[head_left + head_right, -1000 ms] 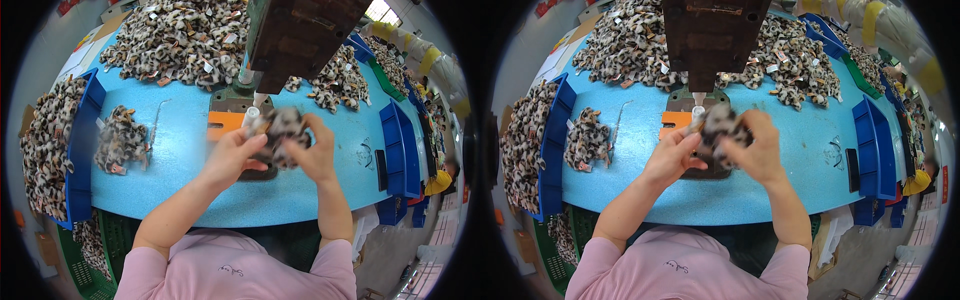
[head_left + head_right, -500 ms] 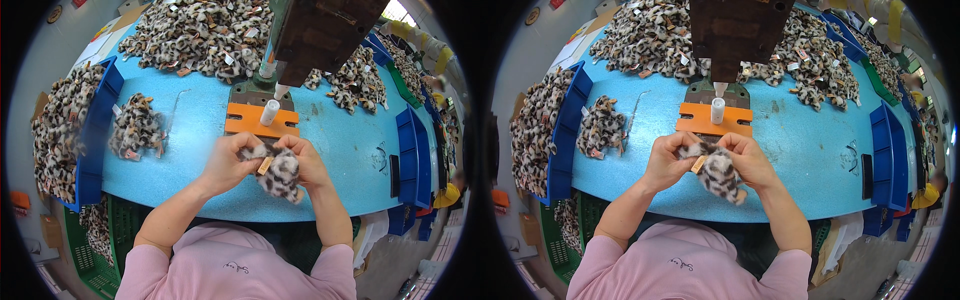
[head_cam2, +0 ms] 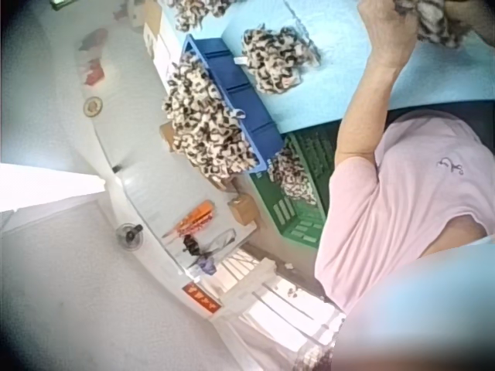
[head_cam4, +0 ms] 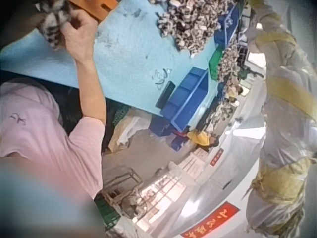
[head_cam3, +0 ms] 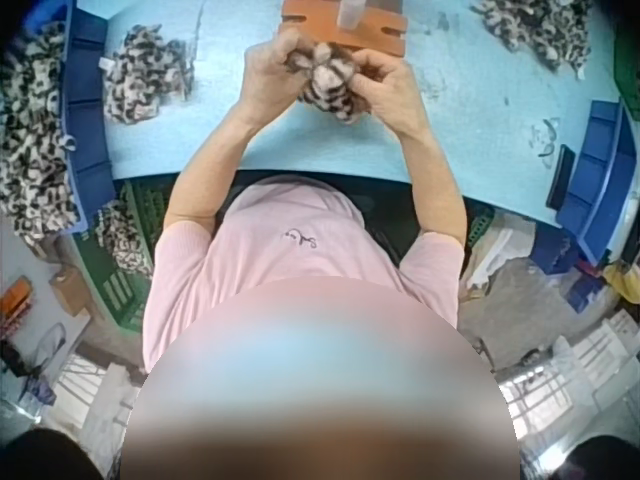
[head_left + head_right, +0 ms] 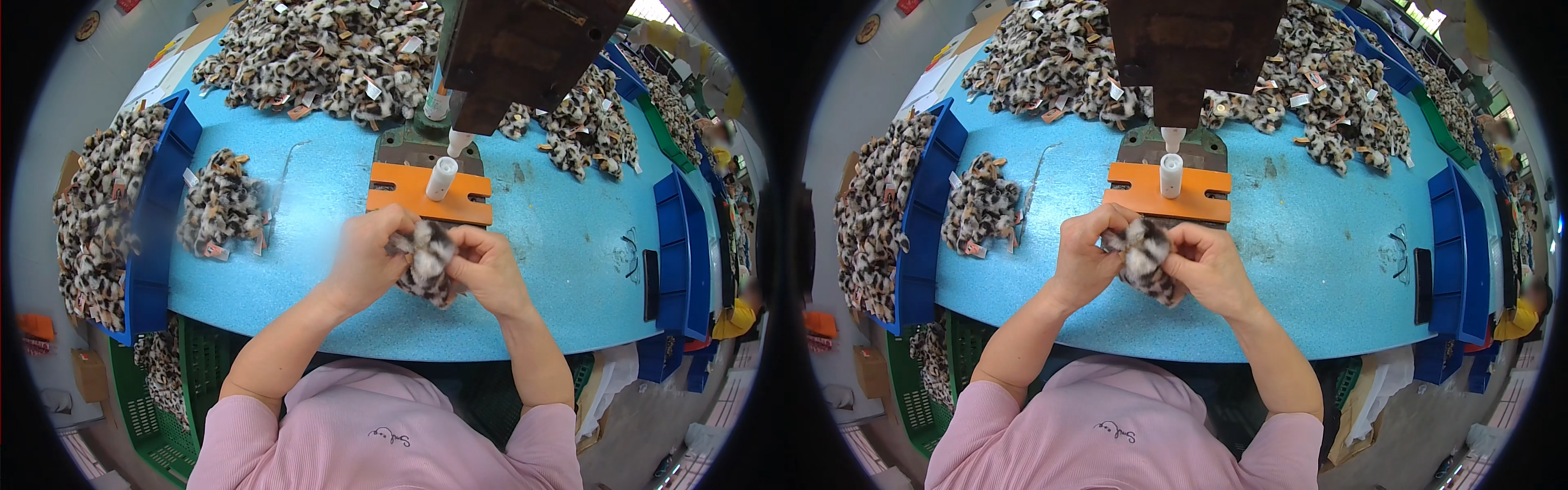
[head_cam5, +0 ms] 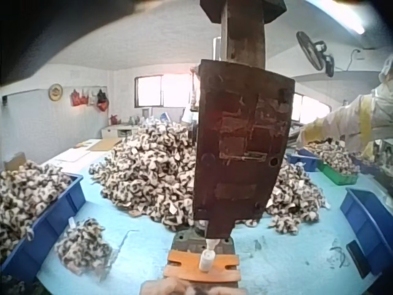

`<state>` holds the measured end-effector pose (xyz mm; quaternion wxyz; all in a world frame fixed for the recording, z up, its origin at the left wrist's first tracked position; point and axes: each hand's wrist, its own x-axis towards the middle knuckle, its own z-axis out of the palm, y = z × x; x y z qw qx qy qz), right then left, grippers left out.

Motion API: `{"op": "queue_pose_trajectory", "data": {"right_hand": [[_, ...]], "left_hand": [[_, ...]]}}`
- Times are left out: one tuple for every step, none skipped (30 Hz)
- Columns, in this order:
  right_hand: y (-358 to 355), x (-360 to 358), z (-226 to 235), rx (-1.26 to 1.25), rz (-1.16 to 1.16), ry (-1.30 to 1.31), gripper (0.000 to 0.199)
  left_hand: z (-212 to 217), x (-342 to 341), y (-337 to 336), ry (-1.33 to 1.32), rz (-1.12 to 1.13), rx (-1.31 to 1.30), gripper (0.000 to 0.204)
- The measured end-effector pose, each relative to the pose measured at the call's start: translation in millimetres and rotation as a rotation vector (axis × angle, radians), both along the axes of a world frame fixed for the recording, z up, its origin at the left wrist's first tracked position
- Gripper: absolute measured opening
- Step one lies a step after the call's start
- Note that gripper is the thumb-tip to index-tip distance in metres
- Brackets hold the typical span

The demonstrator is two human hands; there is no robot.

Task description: Assembling plush toy parts using a manual press machine in a manufacturing facility.

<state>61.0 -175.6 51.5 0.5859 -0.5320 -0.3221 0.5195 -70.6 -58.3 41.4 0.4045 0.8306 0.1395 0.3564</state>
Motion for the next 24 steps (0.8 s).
{"op": "queue_pose_trajectory", "data": {"right_hand": [[1.5,2.7,-6.0,0.056,0.0,0.023,0.017],[3.9,3.4,-12.3,0.159,-0.062,0.048,0.012],[2.7,10.4,-15.0,0.143,-0.028,0.171,0.009],[0.0,19.0,-15.4,0.124,0.003,0.291,0.006],[1.2,22.7,-14.3,0.134,0.039,0.336,0.007],[5.2,24.8,-14.2,0.159,-0.035,0.272,0.008],[10.4,27.2,-15.0,0.185,-0.109,0.209,0.01],[18.0,24.1,-7.9,0.17,-0.183,0.074,0.013],[23.6,28.3,-9.2,0.175,-0.234,-0.091,0.012],[31.2,32.9,-12.0,0.179,-0.281,-0.251,0.012],[38.7,34.3,-3.9,0.157,-0.371,-0.394,0.007],[47.0,35.7,-4.9,0.172,-0.443,-0.505,0.006],[55.0,38.4,-7.2,0.19,-0.511,-0.617,0.005],[61.1,42.9,-9.9,0.217,-0.535,-0.586,0.004],[65.1,45.6,-8.2,0.216,-0.536,-0.586,0.004],[68.0,46.2,-6.6,0.206,-0.509,-0.661,0.005],[71.2,47.1,-4.3,0.197,-0.481,-0.734,0.006],[75.2,48.7,-0.3,0.15,-0.448,-0.734,0.006],[78.5,55.2,-4.4,0.144,-0.447,-0.733,0.006],[80.6,63.0,-10.5,0.096,-0.338,-0.653,0.006],[80.2,66.4,-16.4,0.05,-0.23,-0.571,0.007],[78.3,67.1,-20.8,0.051,-0.203,-0.569,0.007],[77.0,68.9,-23.5,0.054,-0.202,-0.57,0.007],[75.7,71.0,-25.4,0.037,-0.166,-0.508,0.008]], "left_hand": [[-3.0,-0.2,2.4,0.015,0.002,-0.075,0.021],[-4.4,-0.6,3.8,0.029,0.005,-0.151,0.022],[-2.6,-1.8,3.4,0.069,-0.033,-0.277,0.018],[-5.4,-0.8,5.3,0.069,-0.033,-0.278,0.018],[-11.8,1.9,10.5,0.036,-0.102,-0.481,0.017],[-18.8,4.6,16.9,0.002,-0.172,-0.684,0.017],[-21.6,6.9,25.5,-0.121,-0.363,-1.029,0.018],[-23.6,12.0,27.8,-0.216,-0.412,-1.167,0.018],[-24.3,18.8,28.5,-0.313,-0.461,-1.303,0.019],[-23.0,25.2,31.9,-0.334,-0.408,-1.238,0.017],[-18.3,32.5,35.2,-0.317,-0.33,-1.248,0.018],[-14.7,40.0,39.1,-0.299,-0.251,-1.256,0.019],[-14.5,47.5,44.0,-0.311,-0.196,-1.278,0.02],[-13.5,51.0,46.9,-0.31,-0.198,-1.279,0.02],[-11.7,53.4,48.8,-0.27,-0.123,-1.238,0.018],[-10.2,54.4,50.1,-0.229,-0.044,-1.198,0.017],[-7.1,57.4,51.9,-0.181,-0.006,-1.224,0.015],[-8.1,61.8,54.6,-0.216,-0.044,-1.267,0.014],[-10.4,66.4,57.2,-0.251,-0.085,-1.31,0.013],[-12.0,66.2,60.0,-0.22,-0.12,-1.368,0.01],[-12.6,64.9,58.3,-0.226,-0.123,-1.391,0.008],[-12.5,66.6,58.0,-0.234,-0.13,-1.412,0.008],[-14.2,60.6,59.1,-0.112,-0.139,-1.371,0.01],[-13.1,54.4,59.3,-0.049,-0.229,-1.327,0.012]]}}
